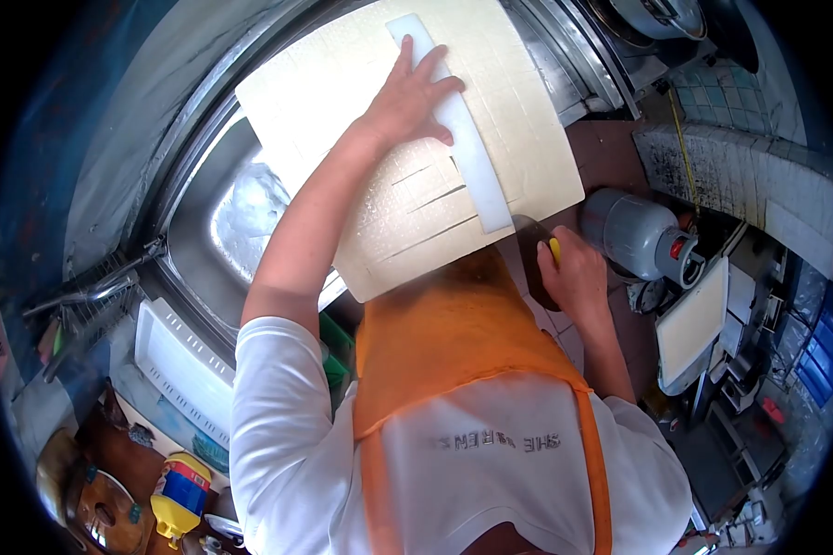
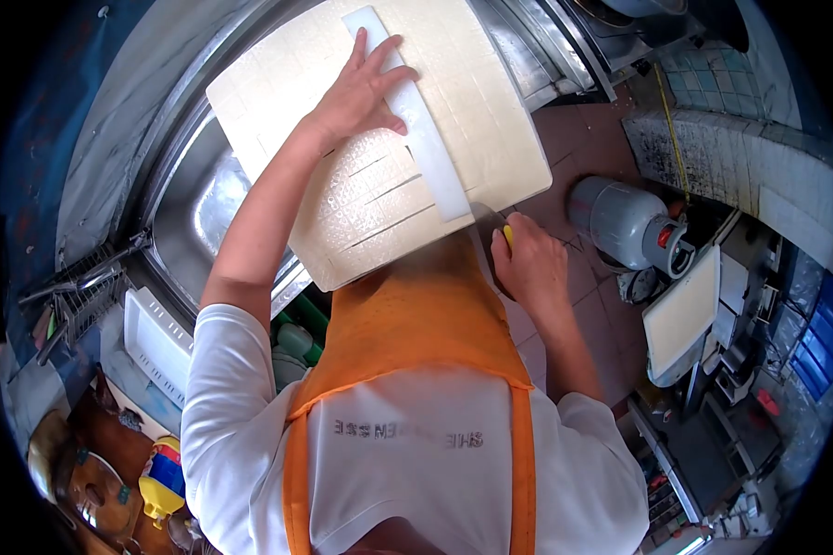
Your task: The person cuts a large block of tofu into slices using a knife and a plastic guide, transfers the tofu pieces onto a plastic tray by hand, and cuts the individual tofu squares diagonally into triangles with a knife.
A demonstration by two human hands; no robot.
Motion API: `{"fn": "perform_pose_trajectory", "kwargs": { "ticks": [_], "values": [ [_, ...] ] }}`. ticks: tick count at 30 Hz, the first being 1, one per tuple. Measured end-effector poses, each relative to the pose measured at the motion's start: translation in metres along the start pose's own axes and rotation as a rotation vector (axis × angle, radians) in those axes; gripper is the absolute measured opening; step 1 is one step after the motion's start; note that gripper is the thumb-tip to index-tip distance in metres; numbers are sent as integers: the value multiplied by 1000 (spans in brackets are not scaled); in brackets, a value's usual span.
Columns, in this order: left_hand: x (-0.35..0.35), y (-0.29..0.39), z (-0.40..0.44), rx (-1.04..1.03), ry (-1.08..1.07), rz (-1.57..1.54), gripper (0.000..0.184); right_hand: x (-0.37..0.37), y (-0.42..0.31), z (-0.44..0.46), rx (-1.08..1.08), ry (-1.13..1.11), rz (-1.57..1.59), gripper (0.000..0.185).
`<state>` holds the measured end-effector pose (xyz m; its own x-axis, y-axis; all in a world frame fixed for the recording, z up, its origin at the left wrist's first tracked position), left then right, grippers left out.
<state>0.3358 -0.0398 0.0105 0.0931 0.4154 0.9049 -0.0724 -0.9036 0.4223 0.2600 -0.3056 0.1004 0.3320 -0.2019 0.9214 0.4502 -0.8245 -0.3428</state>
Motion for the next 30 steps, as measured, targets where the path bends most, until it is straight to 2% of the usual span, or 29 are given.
{"fn": "perform_pose_trajectory", "kwargs": {
  "ticks": [5,8,11,14,23,30],
  "values": [
    [1,0,1,-17,-6,5,81,0,1,0,4,9,-18,16],
    [1,2,0,15,-62,73,95,-1,0,-2,2,4,-40,16],
    [-1,-4,-2,2,87,47,117,-6,-2,-5,-19,-15,-45,16],
    [-6,-13,-1,64,54,70,134,-8,-4,-7,-23,-5,-25,16],
    [3,-9,-4,97,9,86,137,-31,-5,6,28,-80,-8,14],
    [8,-12,-6,91,41,45,135,-39,-23,86,78,-61,-72,15]
  ]
}}
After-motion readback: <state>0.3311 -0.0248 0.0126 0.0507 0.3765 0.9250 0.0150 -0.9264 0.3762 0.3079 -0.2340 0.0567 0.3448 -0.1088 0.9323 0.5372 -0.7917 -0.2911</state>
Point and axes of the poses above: each hand's wrist, its own z-axis towards the middle knuckle, its own x-axis out of the back of the hand, y = z × x, the point moved 7 cm from there along z, towards the middle knuckle, and after that the axes turned 2 degrees about -x, right-handed, at the moved point
